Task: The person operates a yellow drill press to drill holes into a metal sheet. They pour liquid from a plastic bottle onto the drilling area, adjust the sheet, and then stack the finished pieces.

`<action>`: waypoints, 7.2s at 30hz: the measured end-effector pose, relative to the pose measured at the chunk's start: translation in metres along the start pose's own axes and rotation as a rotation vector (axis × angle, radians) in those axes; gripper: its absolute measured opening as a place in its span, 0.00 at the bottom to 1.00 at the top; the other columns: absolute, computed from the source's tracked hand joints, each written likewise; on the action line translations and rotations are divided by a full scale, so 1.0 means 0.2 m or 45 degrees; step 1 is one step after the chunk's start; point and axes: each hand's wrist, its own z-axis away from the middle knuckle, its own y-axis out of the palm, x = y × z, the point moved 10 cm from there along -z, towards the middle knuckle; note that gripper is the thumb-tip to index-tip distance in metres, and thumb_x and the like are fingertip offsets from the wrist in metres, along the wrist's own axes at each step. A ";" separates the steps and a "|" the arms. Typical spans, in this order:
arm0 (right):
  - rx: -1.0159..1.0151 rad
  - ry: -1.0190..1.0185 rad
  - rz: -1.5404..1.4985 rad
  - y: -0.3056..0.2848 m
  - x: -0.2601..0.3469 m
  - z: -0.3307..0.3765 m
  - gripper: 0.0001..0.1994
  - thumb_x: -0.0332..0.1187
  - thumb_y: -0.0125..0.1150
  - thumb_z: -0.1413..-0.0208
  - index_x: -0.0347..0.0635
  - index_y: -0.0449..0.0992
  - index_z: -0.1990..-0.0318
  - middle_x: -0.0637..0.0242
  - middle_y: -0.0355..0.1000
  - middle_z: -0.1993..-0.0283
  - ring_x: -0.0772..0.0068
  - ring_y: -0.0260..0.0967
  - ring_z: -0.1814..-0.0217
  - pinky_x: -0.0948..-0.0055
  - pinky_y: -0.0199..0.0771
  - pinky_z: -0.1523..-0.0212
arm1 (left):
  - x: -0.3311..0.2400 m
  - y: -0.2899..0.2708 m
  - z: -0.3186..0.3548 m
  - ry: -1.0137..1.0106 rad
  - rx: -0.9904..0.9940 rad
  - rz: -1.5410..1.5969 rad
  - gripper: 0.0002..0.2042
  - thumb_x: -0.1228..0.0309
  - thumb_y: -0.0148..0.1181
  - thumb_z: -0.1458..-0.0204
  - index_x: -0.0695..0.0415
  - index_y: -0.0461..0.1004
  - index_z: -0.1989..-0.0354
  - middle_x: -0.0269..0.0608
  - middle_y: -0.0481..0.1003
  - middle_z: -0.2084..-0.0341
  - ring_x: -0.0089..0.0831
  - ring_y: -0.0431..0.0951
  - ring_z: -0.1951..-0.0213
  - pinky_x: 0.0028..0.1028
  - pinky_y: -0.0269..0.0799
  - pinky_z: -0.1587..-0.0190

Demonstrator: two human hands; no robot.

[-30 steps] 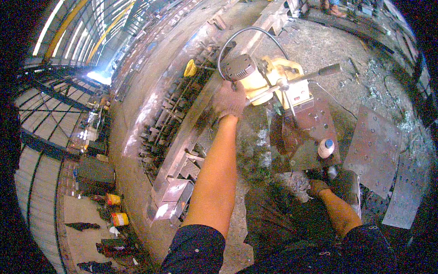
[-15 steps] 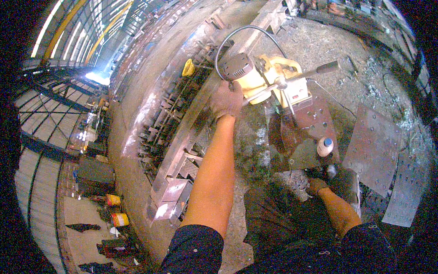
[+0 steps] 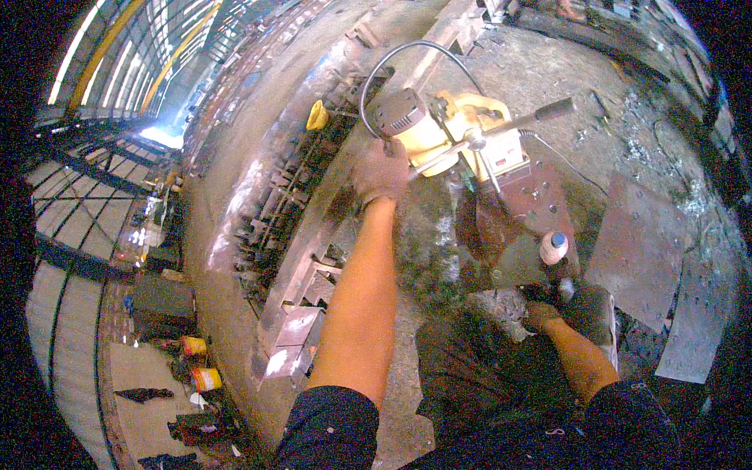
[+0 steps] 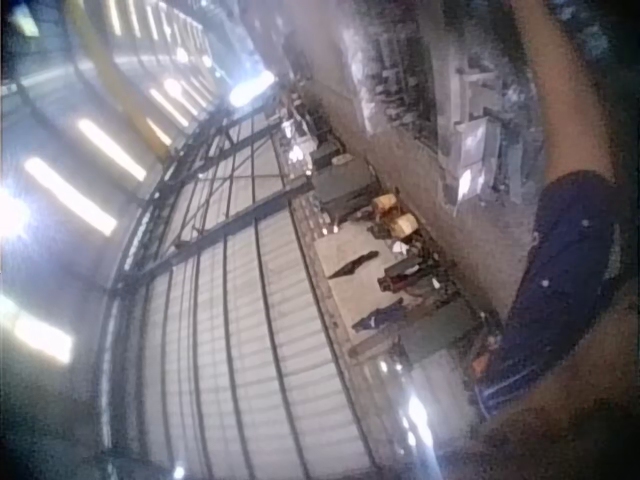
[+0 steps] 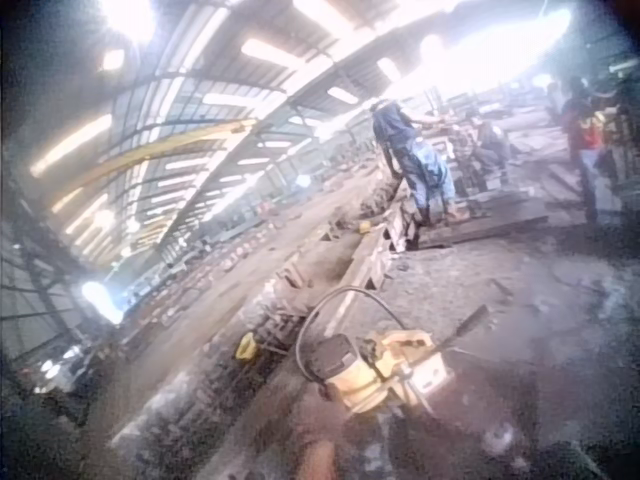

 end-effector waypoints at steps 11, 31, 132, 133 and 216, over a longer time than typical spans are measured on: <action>0.047 0.012 0.181 0.05 -0.03 -0.05 0.25 0.44 0.59 0.41 0.37 0.80 0.42 0.45 0.81 0.43 0.41 0.80 0.41 0.46 0.81 0.40 | 0.13 0.10 -0.03 -0.040 0.092 -0.113 0.28 0.42 0.55 0.37 0.55 0.84 0.49 0.56 0.84 0.51 0.60 0.84 0.49 0.53 0.78 0.46; -0.076 -0.047 0.023 0.02 -0.02 -0.05 0.23 0.40 0.61 0.44 0.37 0.79 0.44 0.44 0.81 0.45 0.40 0.80 0.42 0.47 0.79 0.41 | 0.10 0.11 -0.02 -0.028 0.042 -0.071 0.26 0.44 0.53 0.38 0.45 0.81 0.40 0.50 0.83 0.47 0.58 0.82 0.46 0.50 0.77 0.43; -0.924 -0.136 0.265 -2.06 0.24 -0.18 0.20 0.34 0.64 0.37 0.46 0.76 0.38 0.57 0.82 0.40 0.50 0.81 0.37 0.41 0.83 0.44 | -0.36 2.65 0.53 -0.743 1.168 1.592 0.08 0.63 0.53 0.32 0.53 0.74 0.58 0.39 0.75 0.63 0.35 0.81 0.66 0.39 0.85 0.57; -0.785 -0.059 0.329 -2.01 0.24 -0.23 0.22 0.35 0.65 0.36 0.47 0.74 0.35 0.57 0.80 0.37 0.49 0.79 0.35 0.34 0.79 0.43 | -0.43 2.61 0.54 -0.476 1.290 1.320 0.10 0.61 0.53 0.31 0.52 0.76 0.53 0.40 0.77 0.58 0.39 0.82 0.60 0.42 0.84 0.52; -0.804 -0.151 -0.057 -1.68 0.44 0.41 0.21 0.42 0.60 0.37 0.37 0.80 0.44 0.44 0.84 0.50 0.44 0.84 0.47 0.47 0.82 0.48 | 0.15 0.57 1.36 -0.448 0.544 0.202 0.33 0.45 0.65 0.40 0.61 0.74 0.37 0.60 0.79 0.42 0.57 0.80 0.40 0.52 0.74 0.38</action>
